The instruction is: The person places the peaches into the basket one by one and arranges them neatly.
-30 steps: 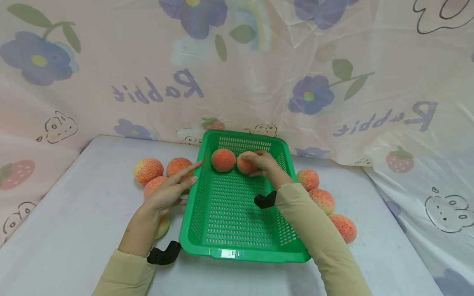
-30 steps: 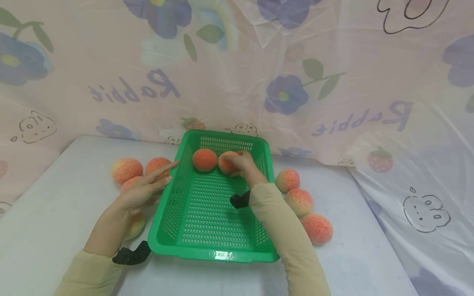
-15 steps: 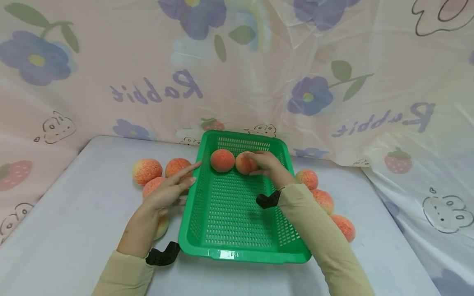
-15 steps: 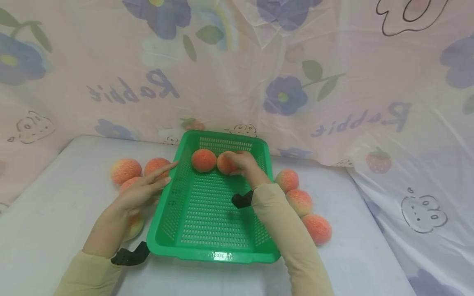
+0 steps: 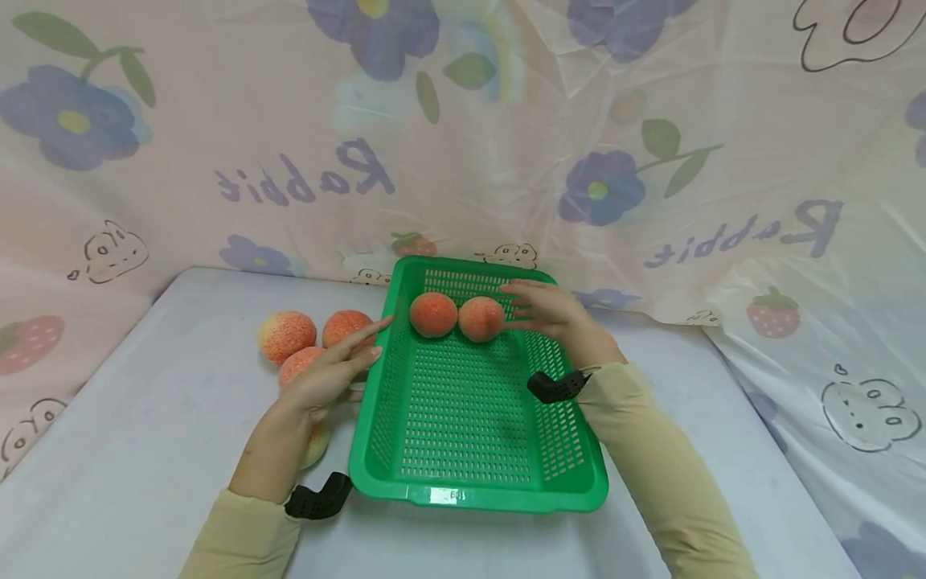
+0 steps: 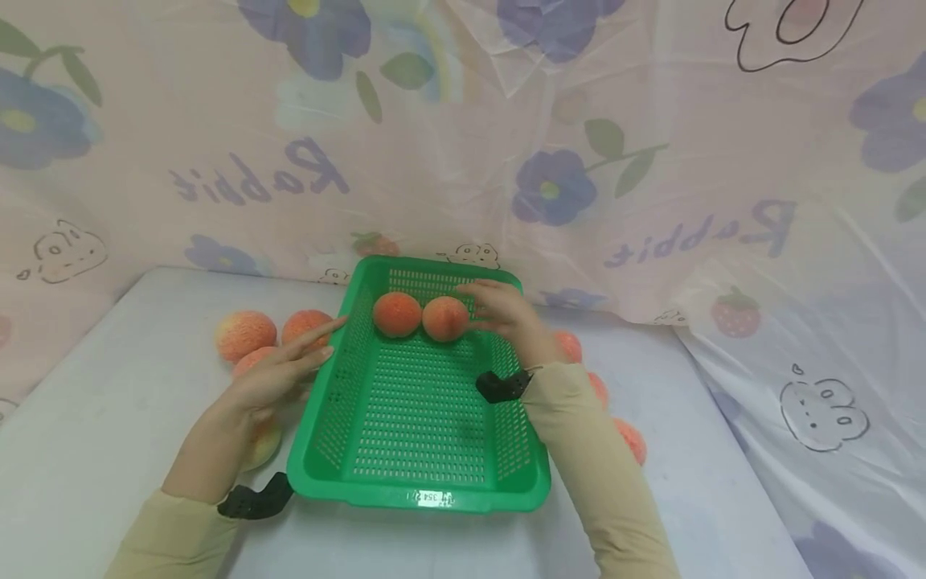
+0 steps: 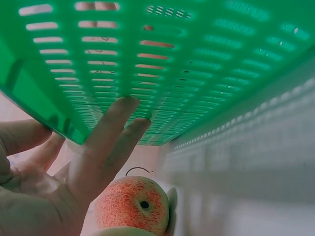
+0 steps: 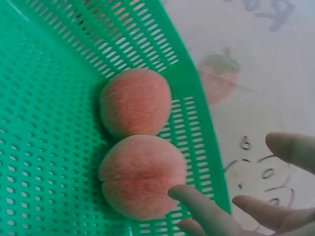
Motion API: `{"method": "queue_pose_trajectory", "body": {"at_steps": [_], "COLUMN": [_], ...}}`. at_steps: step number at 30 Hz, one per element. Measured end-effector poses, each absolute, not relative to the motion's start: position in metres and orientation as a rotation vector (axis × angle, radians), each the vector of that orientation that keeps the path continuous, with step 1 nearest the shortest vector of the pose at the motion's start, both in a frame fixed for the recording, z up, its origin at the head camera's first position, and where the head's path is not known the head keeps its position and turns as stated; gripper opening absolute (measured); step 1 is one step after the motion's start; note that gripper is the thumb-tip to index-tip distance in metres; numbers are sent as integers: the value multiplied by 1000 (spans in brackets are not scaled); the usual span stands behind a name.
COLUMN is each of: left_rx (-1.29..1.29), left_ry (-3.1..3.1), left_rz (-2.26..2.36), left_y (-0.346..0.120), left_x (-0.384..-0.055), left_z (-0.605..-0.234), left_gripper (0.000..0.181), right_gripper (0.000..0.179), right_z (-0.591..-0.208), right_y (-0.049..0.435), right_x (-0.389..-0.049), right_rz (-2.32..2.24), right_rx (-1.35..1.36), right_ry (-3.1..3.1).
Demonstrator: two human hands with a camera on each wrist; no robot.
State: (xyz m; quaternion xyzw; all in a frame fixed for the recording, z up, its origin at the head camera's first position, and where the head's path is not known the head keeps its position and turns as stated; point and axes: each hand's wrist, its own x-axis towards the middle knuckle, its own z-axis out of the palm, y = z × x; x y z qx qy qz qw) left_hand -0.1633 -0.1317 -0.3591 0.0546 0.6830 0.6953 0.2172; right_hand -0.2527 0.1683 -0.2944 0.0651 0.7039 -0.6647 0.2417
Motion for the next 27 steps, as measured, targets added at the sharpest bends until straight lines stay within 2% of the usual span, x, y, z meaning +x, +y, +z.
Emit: {"method": "queue_pose_trajectory", "body": {"at_steps": [27], "left_rx": [161], "left_ry": [1864], "left_rz": [1930], "left_y": [-133], "left_x": [-163], "left_z": [-360], "left_gripper": [52], "right_gripper": [68], "right_z": [-274], "right_y": [247], "right_x": [-226], "right_rz": [-1932], "right_rx": [96], "right_ry": [1928]}}
